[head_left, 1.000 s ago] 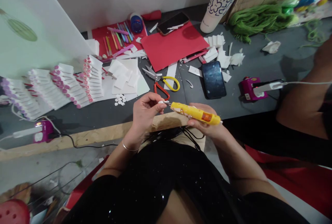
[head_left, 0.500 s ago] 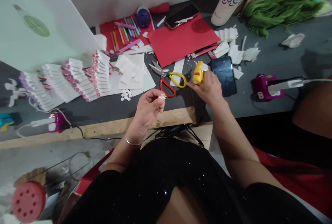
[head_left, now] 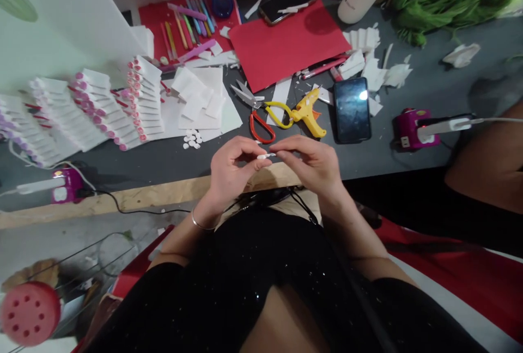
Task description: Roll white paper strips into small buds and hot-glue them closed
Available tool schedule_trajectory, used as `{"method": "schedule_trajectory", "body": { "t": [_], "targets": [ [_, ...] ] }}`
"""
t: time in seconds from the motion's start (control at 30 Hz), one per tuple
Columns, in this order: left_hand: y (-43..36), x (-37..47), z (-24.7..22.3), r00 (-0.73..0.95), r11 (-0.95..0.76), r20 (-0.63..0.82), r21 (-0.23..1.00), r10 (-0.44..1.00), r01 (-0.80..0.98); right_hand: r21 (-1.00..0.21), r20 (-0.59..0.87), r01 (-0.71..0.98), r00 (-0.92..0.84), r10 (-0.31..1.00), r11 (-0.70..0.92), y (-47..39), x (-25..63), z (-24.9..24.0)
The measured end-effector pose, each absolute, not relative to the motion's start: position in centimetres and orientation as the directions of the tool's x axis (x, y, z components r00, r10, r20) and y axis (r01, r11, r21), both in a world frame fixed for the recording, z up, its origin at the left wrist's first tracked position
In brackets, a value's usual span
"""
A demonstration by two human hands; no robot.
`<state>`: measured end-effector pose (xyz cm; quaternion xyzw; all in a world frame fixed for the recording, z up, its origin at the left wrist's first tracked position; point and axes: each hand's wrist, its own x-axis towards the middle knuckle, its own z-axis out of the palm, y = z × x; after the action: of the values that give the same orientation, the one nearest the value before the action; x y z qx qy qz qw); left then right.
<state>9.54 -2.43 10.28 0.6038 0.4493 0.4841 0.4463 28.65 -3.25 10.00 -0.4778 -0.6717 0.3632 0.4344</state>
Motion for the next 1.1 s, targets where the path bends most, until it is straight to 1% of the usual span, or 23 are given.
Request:
{"method": "schedule_trajectory", "body": {
  "t": [0.1, 0.27, 0.33, 0.5, 0.6, 0.67, 0.77, 0.83, 0.9, 1.03, 1.1],
  "targets": [
    [-2.8, 9.2, 10.5, 0.117, -0.247, 0.228, 0.952, 0.967, 0.18, -0.923, 0.229, 0.277, -0.16, 0.96, 0.267, -3.6, 27.3, 10.1],
    [-3.2, 8.8, 10.5, 0.062, -0.294, 0.287, 0.932, 0.956, 0.213, -0.894, 0.321, 0.268, -0.177, 0.93, 0.359, -4.0, 26.9, 10.3],
    [-3.3, 8.7, 10.4, 0.061, -0.303, 0.297, 0.926, 0.953, 0.224, -0.888, 0.316, 0.285, -0.192, 0.929, 0.361, -4.2, 26.9, 10.6],
    [-3.4, 8.4, 10.1, 0.115, -0.273, 0.253, 0.935, 0.961, 0.226, -0.879, 0.276, 0.325, -0.25, 0.928, 0.349, -4.5, 27.1, 11.0],
    [-3.4, 8.2, 10.0, 0.163, -0.302, 0.268, 0.922, 0.95, 0.242, -0.885, 0.278, 0.311, -0.245, 0.929, 0.347, -4.7, 27.2, 10.8],
    [-3.3, 8.3, 10.0, 0.16, -0.325, 0.292, 0.911, 0.943, 0.254, -0.922, 0.228, 0.267, -0.207, 0.951, 0.279, -4.9, 27.1, 10.6],
    [-3.3, 8.4, 10.0, 0.128, -0.347, 0.324, 0.901, 0.937, 0.261, -0.987, 0.079, 0.128, -0.134, 0.988, 0.097, -5.2, 26.9, 10.4],
    [-3.3, 8.5, 10.1, 0.133, -0.363, 0.338, 0.89, 0.932, 0.276, -0.998, 0.006, 0.066, -0.12, 0.993, 0.014, -5.2, 26.8, 10.3],
    [-3.3, 8.4, 10.1, 0.169, -0.387, 0.351, 0.873, 0.921, 0.298, -0.997, -0.031, 0.079, -0.135, 0.99, -0.02, -4.9, 26.7, 10.4],
    [-3.4, 8.2, 10.0, 0.261, -0.444, 0.371, 0.83, 0.891, 0.338, -0.978, -0.095, 0.198, -0.186, 0.978, -0.058, -4.2, 26.6, 10.6],
    [-3.3, 7.9, 9.9, 0.269, -0.448, 0.37, 0.826, 0.889, 0.341, -0.968, -0.101, 0.246, -0.217, 0.971, -0.046, -4.1, 26.7, 10.7]
  ]
}}
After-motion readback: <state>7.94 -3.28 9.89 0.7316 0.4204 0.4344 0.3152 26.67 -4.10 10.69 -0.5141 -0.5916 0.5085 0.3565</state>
